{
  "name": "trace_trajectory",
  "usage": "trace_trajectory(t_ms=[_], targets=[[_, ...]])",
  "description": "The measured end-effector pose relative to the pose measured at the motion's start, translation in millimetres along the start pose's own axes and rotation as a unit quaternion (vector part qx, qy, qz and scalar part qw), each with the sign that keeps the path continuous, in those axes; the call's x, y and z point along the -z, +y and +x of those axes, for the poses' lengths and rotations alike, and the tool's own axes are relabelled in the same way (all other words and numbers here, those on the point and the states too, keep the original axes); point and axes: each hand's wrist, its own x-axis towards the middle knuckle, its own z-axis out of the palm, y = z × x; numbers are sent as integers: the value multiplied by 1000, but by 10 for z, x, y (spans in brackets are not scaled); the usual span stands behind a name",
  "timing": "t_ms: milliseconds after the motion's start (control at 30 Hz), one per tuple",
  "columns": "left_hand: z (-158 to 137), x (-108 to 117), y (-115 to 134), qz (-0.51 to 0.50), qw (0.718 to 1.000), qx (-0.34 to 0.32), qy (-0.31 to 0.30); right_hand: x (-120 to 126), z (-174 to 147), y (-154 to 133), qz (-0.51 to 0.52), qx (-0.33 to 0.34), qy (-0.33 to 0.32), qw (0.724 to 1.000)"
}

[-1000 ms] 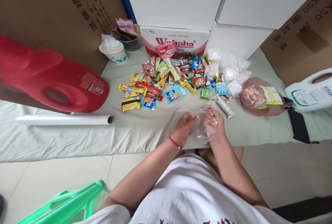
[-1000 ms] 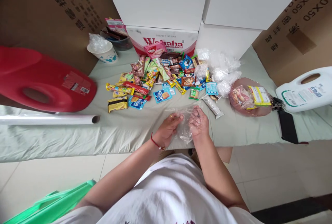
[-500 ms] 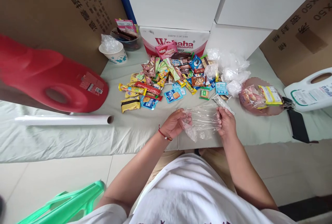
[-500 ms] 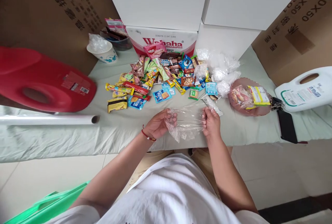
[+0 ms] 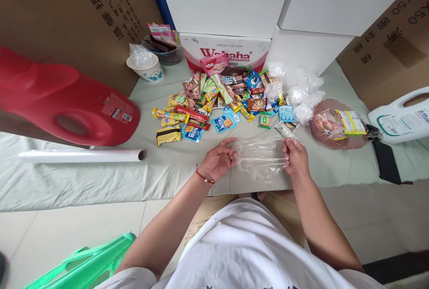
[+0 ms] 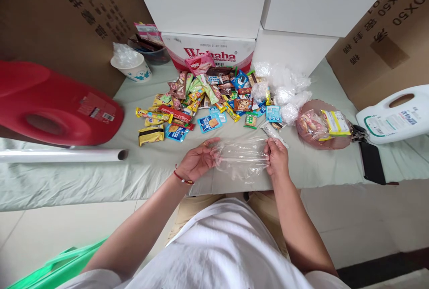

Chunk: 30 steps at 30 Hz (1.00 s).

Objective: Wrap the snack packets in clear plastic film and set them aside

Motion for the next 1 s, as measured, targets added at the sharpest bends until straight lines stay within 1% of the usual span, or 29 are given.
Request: trace_trajectory(t_ms=[100, 167, 233, 267, 300, 333, 367, 433, 500, 533, 567, 633, 667, 733, 800, 867, 933, 1000], targets=[[-31, -19, -4, 49, 998, -39, 28, 42, 41, 1, -21, 14, 0, 1000], [-59, -27, -2, 109, 986, -105, 68, 67, 63, 6, -54, 42, 3, 998], [-113, -17, 18, 196, 956, -189, 108, 91, 86, 0, -99, 72, 2, 993], [-152, -6, 37, 243, 937, -219, 120, 100, 103, -9, -124, 81, -5, 989], [-197, 8, 59, 282, 922, -234, 125, 103, 126, -23, -148, 80, -20, 986], [-247, 22, 85, 308, 914, -230, 127, 98, 157, -41, -171, 69, -42, 982], [-297, 34, 113, 319, 916, -206, 130, 81, 197, -63, -189, 48, -71, 978], [-384, 54, 167, 300, 937, -110, 139, 8, 299, -114, -198, -14, -132, 971], [-431, 64, 210, 253, 958, -1, 138, -107, 399, -166, -144, -67, -183, 970], [-436, 67, 223, 224, 965, 32, 131, -170, 433, -190, -95, -83, -204, 971], [-429, 69, 230, 193, 972, 41, 125, -227, 446, -210, -39, -93, -226, 969], [-387, 71, 224, 129, 983, 6, 132, -305, 401, -223, 52, -102, -271, 956], [-357, 72, 212, 102, 984, -23, 145, -319, 343, -213, 71, -109, -290, 948], [-295, 73, 178, 73, 980, -68, 174, -294, 183, -155, 49, -130, -311, 940], [-247, 77, 148, 82, 975, -98, 184, -215, 18, -75, -17, -147, -298, 943], [-227, 85, 145, 116, 967, -139, 179, -104, -102, -14, -70, -148, -277, 947], [-237, 96, 176, 157, 953, -190, 174, 26, -168, 0, -86, -136, -257, 953], [-271, 114, 225, 199, 938, -222, 180, 171, -208, -27, -84, -129, -237, 959]])
